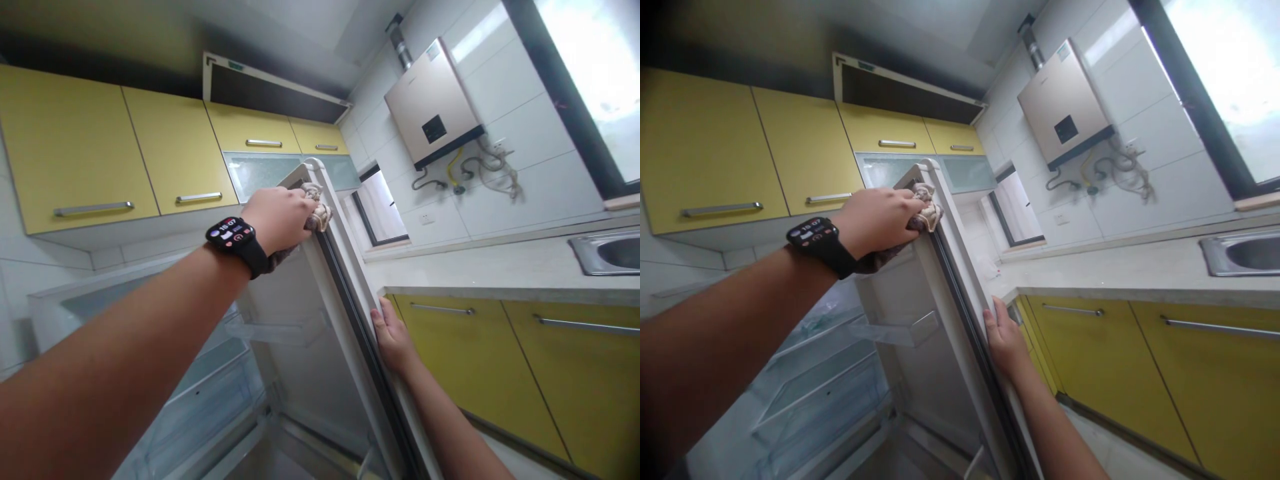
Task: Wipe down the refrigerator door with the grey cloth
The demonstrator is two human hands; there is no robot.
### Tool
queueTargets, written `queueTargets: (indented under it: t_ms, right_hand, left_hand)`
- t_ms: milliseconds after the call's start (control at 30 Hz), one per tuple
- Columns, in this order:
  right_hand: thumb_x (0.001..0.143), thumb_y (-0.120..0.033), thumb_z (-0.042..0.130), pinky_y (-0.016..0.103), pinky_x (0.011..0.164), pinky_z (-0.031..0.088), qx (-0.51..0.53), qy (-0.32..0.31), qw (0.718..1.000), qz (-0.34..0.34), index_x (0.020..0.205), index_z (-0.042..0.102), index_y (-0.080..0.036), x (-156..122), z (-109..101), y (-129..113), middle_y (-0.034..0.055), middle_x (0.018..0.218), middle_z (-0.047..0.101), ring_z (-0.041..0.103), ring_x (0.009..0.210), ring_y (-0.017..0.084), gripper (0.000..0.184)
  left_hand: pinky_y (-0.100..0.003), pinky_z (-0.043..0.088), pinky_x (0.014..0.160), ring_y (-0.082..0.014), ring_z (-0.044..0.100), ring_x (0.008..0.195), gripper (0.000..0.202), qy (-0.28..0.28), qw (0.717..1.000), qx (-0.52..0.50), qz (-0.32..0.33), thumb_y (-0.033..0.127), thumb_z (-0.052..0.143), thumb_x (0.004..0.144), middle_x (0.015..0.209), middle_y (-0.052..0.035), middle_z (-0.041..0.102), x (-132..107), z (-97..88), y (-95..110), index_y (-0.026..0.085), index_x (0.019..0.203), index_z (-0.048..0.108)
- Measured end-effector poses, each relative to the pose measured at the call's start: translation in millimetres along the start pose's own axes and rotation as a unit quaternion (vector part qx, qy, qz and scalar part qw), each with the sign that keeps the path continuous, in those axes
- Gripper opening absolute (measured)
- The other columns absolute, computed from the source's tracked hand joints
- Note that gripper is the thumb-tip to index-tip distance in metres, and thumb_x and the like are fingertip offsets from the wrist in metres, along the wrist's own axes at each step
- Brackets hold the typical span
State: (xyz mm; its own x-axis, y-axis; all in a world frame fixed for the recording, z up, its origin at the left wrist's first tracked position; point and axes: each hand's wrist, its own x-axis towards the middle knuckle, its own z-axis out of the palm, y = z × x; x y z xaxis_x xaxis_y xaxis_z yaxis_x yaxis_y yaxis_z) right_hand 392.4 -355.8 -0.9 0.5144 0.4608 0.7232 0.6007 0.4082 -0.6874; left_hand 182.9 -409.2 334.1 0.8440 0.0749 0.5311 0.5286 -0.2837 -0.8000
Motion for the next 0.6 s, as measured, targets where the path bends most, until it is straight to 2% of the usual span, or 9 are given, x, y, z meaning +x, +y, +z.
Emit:
queueTargets:
  t_ms: [200, 300, 400, 500, 600]
  right_hand:
    - [0.1, -0.063, 0.031, 0.048, 0.103, 0.048, 0.01, -0.001, 1.0, 0.002, 0.143, 0.046, -0.024, 2, 1, 0, 0.0152, 0.128, 0.07, 0.065, 0.119, 0.034, 0.06]
    - [0.1, -0.061, 0.034, 0.046, 0.099, 0.05, 0.019, 0.008, 1.0, -0.009, 0.139, 0.05, -0.027, 4, 1, 2, 0.0125, 0.124, 0.071, 0.066, 0.115, 0.034, 0.054]
    - [0.099, -0.062, 0.036, 0.047, 0.099, 0.051, 0.03, 0.009, 1.0, -0.004, 0.135, 0.053, -0.029, 8, -1, 6, 0.0109, 0.122, 0.072, 0.067, 0.114, 0.034, 0.051]
    - [0.099, -0.063, 0.037, 0.048, 0.103, 0.049, 0.059, -0.003, 0.998, -0.002, 0.135, 0.054, -0.029, 16, -4, 12, 0.0103, 0.128, 0.069, 0.065, 0.119, 0.033, 0.052]
    - [0.1, -0.062, 0.036, 0.046, 0.109, 0.047, 0.111, -0.009, 0.993, -0.032, 0.133, 0.055, -0.027, 26, -4, 21, 0.0091, 0.136, 0.066, 0.062, 0.124, 0.029, 0.051]
  left_hand:
    - [-0.036, 0.049, 0.072, -0.0297, 0.068, 0.096, 0.026, -0.052, 0.999, 0.005, 0.011, 0.031, 0.057, 0.091, 0.109, -0.0141, 0.072, -7, -3.7, 45, 0.014, 0.107, 0.07]
    - [-0.034, 0.05, 0.069, -0.0269, 0.069, 0.091, 0.032, -0.039, 0.998, -0.041, 0.009, 0.028, 0.055, 0.094, 0.106, -0.0153, 0.071, -20, 10.0, 66, 0.011, 0.118, 0.066]
    - [-0.036, 0.052, 0.067, -0.0285, 0.069, 0.091, 0.039, -0.018, 0.998, -0.065, 0.011, 0.028, 0.051, 0.096, 0.11, -0.0177, 0.069, -33, 28.3, 86, 0.009, 0.128, 0.061]
    - [-0.037, 0.053, 0.066, -0.0301, 0.068, 0.093, 0.04, -0.016, 0.996, -0.078, 0.027, 0.025, 0.049, 0.097, 0.113, -0.0203, 0.068, -41, 40.5, 106, 0.007, 0.132, 0.059]
    - [-0.037, 0.053, 0.065, -0.0315, 0.069, 0.093, 0.038, -0.027, 0.995, -0.091, 0.033, 0.021, 0.046, 0.098, 0.113, -0.0235, 0.068, -45, 46.0, 125, 0.005, 0.129, 0.059]
